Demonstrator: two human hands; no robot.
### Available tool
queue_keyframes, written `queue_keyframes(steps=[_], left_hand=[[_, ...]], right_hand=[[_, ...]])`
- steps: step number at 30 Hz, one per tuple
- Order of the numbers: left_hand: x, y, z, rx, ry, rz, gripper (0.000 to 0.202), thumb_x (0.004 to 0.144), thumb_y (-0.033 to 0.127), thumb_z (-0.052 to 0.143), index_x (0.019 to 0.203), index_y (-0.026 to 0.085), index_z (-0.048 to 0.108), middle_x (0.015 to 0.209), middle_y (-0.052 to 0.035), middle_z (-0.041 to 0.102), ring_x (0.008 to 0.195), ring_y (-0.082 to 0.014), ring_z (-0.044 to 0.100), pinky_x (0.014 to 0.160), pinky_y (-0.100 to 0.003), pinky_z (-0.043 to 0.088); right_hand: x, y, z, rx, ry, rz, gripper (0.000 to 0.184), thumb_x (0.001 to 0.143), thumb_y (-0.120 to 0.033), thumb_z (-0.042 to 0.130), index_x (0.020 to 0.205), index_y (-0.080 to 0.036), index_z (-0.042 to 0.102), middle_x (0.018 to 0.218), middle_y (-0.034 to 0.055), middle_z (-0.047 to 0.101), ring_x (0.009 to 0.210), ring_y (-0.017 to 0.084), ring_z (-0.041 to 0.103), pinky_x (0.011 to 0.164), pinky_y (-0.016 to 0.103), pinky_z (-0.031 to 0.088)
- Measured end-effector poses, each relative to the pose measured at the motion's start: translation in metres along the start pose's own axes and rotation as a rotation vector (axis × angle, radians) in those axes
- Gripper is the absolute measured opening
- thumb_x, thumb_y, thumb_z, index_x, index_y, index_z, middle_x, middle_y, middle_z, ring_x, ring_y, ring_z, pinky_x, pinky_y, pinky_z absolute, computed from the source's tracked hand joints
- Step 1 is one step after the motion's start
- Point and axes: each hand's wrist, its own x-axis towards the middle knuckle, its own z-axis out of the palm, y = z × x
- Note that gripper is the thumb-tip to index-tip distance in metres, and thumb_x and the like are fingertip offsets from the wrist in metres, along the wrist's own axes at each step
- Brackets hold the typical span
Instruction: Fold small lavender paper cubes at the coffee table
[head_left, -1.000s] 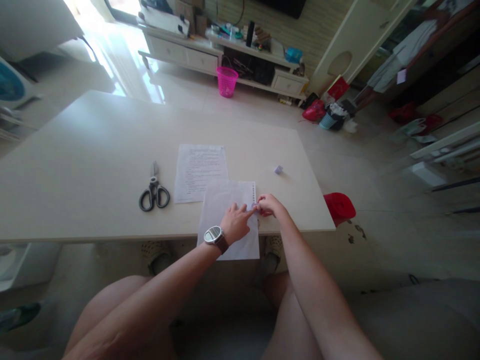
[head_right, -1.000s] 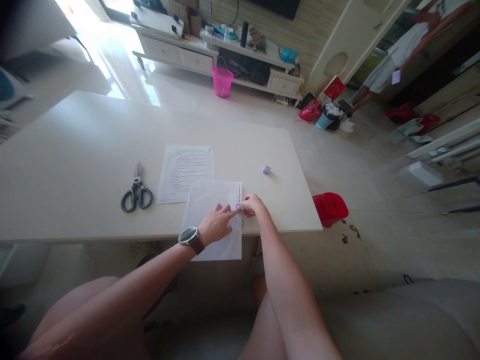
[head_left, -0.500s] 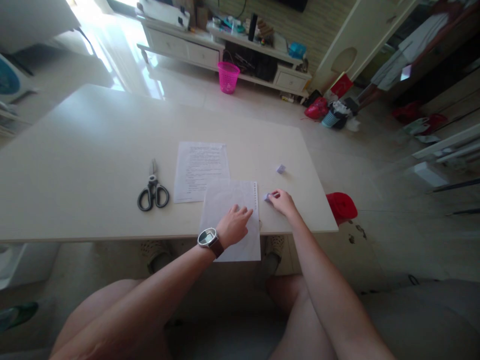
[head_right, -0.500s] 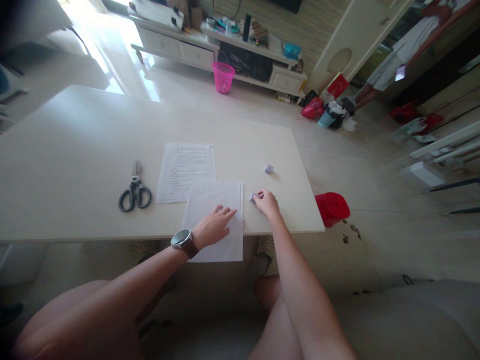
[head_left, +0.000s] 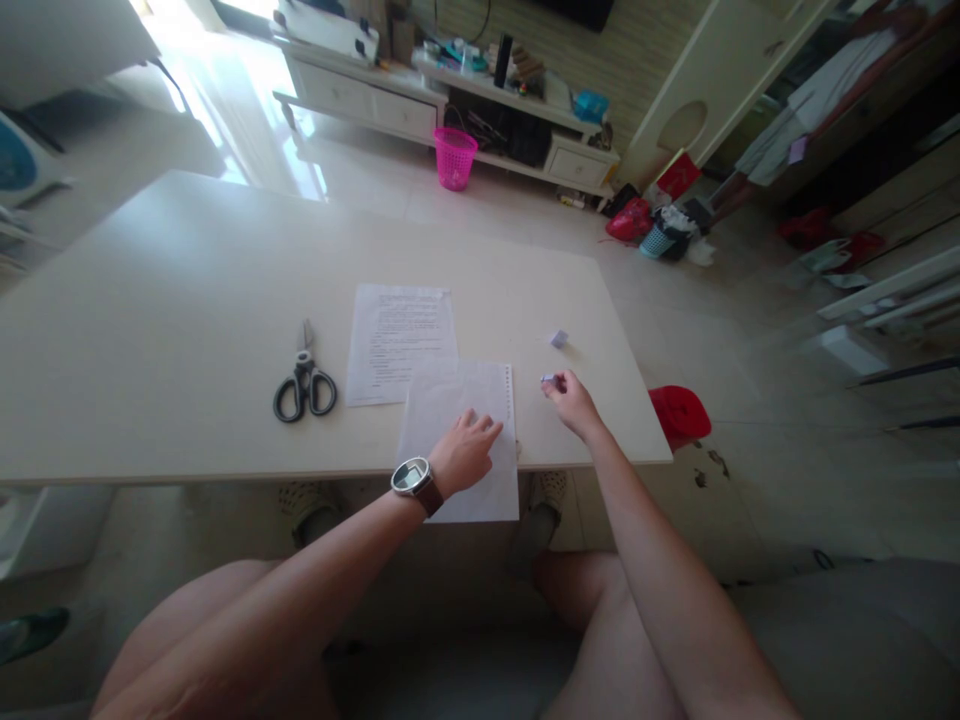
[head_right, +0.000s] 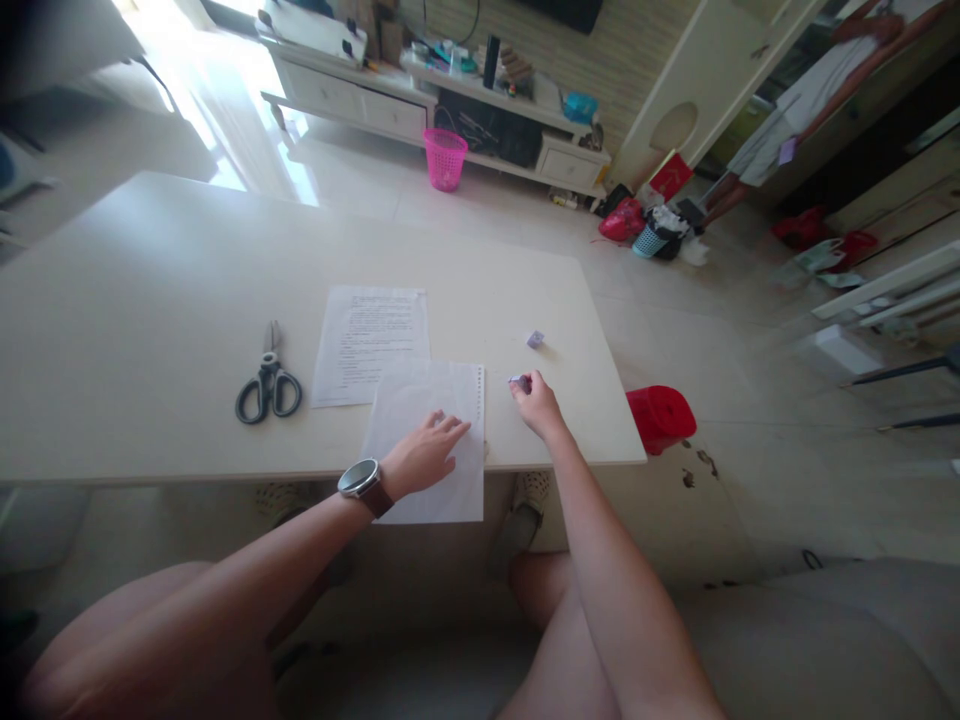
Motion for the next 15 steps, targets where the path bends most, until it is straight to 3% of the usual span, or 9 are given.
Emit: queue_keyframes(steps=[4,8,10,15], left_hand=[[0.000,0.002,-0.002,0.003,-0.005,0.001,0.054,0.085,0.016,0.056,0.139,0.017,0.049,0.132,-0.0129,0.056,0.131,-0.0346,0.040,0.108,-0.048,0.041],[0.001,0.003,-0.004,-0.020,-0.010,-0.008,0.053,0.085,0.016,0.055,0.138,0.016,0.050,0.133,-0.0139,0.055,0.131,-0.0356,0.040,0.110,-0.051,0.040],[0.001,0.003,-0.004,-0.032,-0.010,-0.006,0.053,0.085,0.016,0.055,0.138,0.016,0.050,0.134,-0.0145,0.054,0.132,-0.0361,0.039,0.111,-0.052,0.040],[0.001,0.000,-0.002,-0.034,-0.031,-0.025,0.058,0.084,0.014,0.053,0.142,0.014,0.047,0.143,-0.0140,0.050,0.142,-0.0394,0.032,0.118,-0.056,0.033]], right_hand=[[0.000,0.013,0.007,0.098,-0.134,0.073,0.022,0.087,-0.039,0.060,0.097,-0.020,0.054,0.102,0.0054,0.070,0.092,0.017,0.063,0.089,0.031,0.047],[0.001,0.021,0.014,0.130,-0.232,0.050,0.025,0.083,-0.042,0.064,0.092,-0.021,0.053,0.096,0.0048,0.068,0.091,0.020,0.062,0.087,0.034,0.047],[0.002,0.023,0.014,0.127,-0.198,0.025,0.025,0.082,-0.043,0.064,0.092,-0.022,0.053,0.097,0.0053,0.068,0.092,0.021,0.062,0.089,0.036,0.047],[0.008,0.031,0.006,0.168,0.032,-0.069,0.024,0.085,-0.042,0.060,0.098,-0.024,0.052,0.105,0.0071,0.068,0.101,0.023,0.062,0.098,0.041,0.045]])
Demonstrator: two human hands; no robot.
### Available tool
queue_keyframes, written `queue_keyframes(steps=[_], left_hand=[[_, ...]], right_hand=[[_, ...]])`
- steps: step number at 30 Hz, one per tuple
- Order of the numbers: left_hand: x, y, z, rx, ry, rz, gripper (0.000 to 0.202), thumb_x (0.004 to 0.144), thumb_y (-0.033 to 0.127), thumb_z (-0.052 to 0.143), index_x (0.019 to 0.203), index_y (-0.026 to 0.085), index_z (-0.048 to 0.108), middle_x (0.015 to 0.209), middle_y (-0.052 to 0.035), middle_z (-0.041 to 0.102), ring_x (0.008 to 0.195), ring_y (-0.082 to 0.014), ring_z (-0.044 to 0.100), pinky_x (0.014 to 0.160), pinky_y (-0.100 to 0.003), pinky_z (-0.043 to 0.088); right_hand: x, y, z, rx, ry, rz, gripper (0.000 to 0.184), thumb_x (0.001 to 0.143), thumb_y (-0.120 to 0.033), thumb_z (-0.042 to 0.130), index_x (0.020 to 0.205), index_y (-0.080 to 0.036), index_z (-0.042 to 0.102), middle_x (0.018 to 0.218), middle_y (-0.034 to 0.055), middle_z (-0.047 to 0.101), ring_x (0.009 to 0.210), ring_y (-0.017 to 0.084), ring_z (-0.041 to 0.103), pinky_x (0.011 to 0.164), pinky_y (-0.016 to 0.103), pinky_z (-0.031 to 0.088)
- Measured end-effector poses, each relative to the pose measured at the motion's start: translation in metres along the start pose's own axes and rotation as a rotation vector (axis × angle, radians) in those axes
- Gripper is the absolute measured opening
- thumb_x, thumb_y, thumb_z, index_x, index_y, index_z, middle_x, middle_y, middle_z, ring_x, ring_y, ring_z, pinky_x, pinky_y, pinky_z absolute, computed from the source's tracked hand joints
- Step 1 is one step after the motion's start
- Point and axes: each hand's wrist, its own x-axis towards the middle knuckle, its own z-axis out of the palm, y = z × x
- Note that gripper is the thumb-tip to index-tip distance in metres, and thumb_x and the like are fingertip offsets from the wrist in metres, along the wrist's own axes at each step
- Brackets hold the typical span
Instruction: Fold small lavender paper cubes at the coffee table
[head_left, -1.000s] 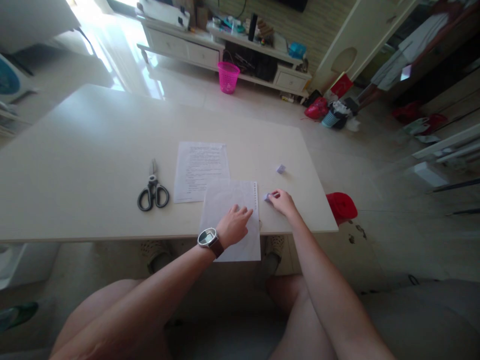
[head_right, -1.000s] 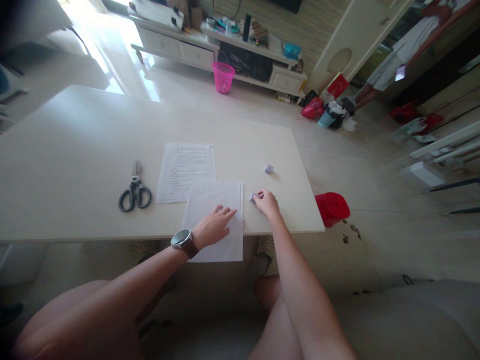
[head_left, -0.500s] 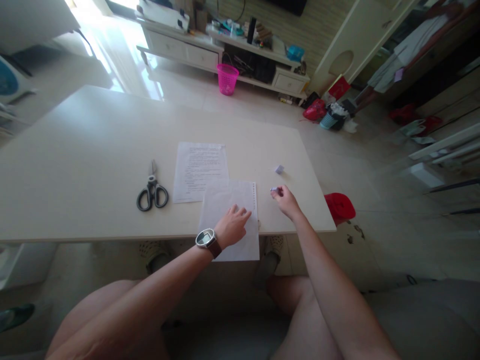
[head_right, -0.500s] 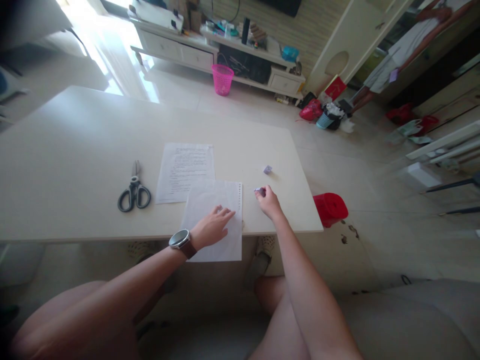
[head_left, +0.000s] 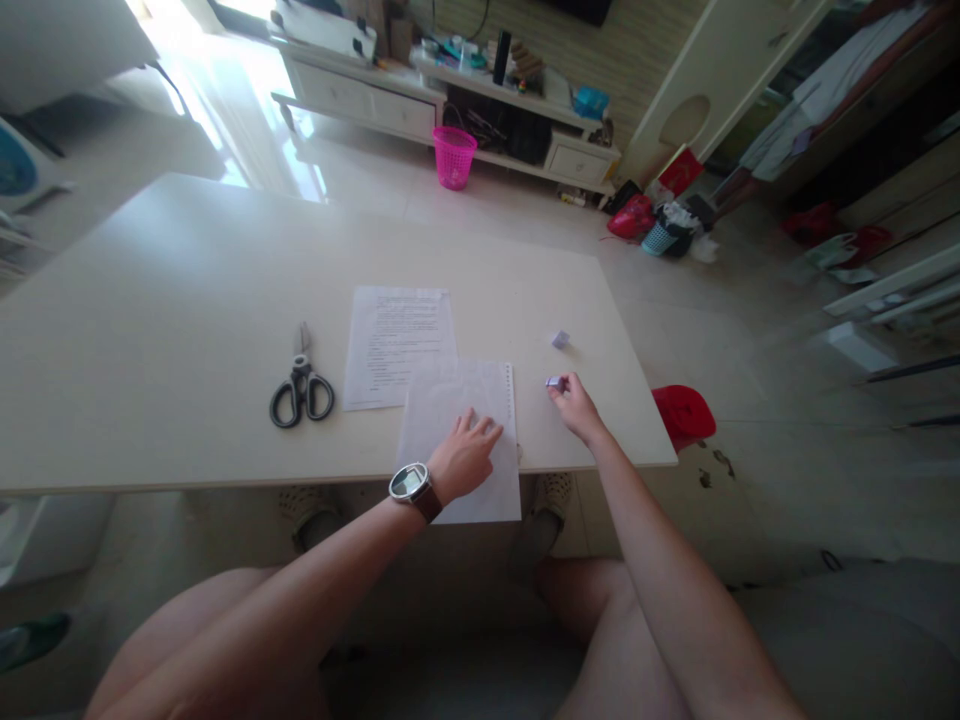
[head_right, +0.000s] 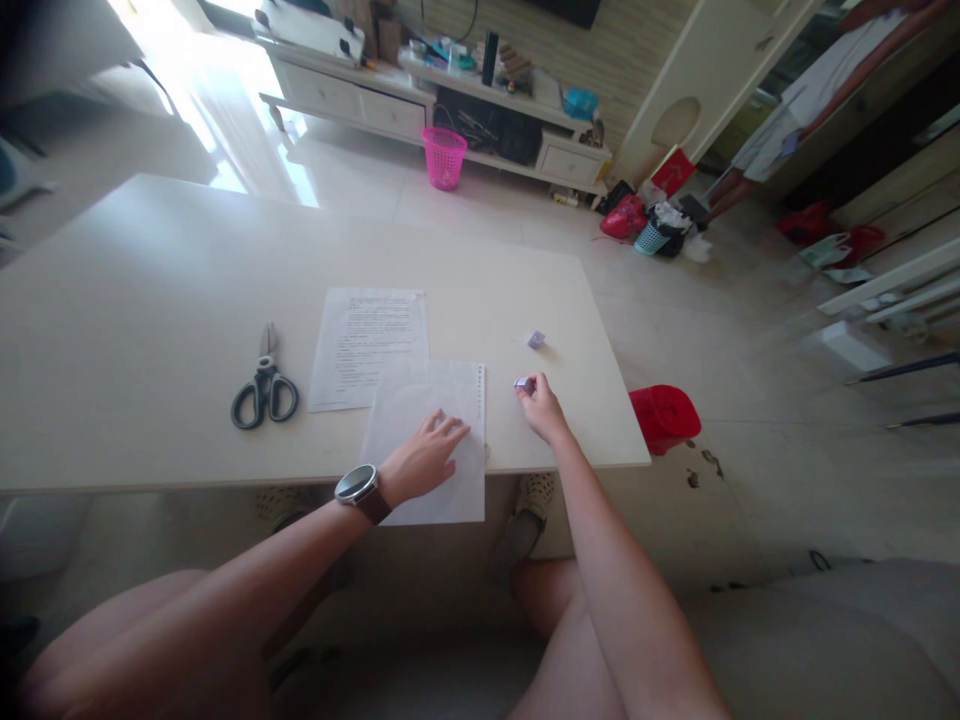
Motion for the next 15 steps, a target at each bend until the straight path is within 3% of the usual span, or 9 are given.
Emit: queue_keyframes(steps=[3,7,12,15], left_hand=[[0.000,-0.001,0.001,-0.010,-0.013,-0.019,0.062,0.083,0.013,0.054,0.144,0.015,0.045,0.152,-0.0150,0.042,0.150,-0.0416,0.024,0.121,-0.059,0.028],[0.000,0.001,0.004,-0.013,-0.026,-0.021,0.066,0.083,0.014,0.056,0.147,0.015,0.042,0.161,-0.0181,0.031,0.154,-0.0421,0.016,0.122,-0.060,0.026],[-0.001,0.006,0.007,0.003,-0.033,0.032,0.066,0.084,0.015,0.057,0.148,0.015,0.043,0.161,-0.0177,0.033,0.153,-0.0432,0.017,0.122,-0.059,0.026],[-0.002,0.006,0.009,0.000,-0.040,0.045,0.065,0.084,0.015,0.057,0.148,0.015,0.043,0.160,-0.0180,0.034,0.153,-0.0424,0.019,0.123,-0.058,0.026]], right_hand=[[0.003,0.007,-0.003,0.018,0.070,0.022,0.025,0.084,-0.043,0.062,0.096,-0.024,0.052,0.100,0.0061,0.068,0.097,0.022,0.062,0.097,0.041,0.046],[0.001,0.012,0.005,0.054,0.010,0.077,0.024,0.082,-0.042,0.066,0.093,-0.024,0.054,0.094,0.0026,0.068,0.090,0.020,0.062,0.093,0.038,0.048],[0.001,0.005,0.028,0.236,-0.101,0.130,0.026,0.079,-0.041,0.070,0.091,-0.024,0.055,0.094,0.0019,0.069,0.091,0.019,0.063,0.093,0.038,0.048],[0.008,0.002,0.039,0.366,-0.082,0.180,0.028,0.078,-0.041,0.071,0.091,-0.023,0.054,0.095,0.0018,0.069,0.094,0.018,0.064,0.096,0.037,0.047]])
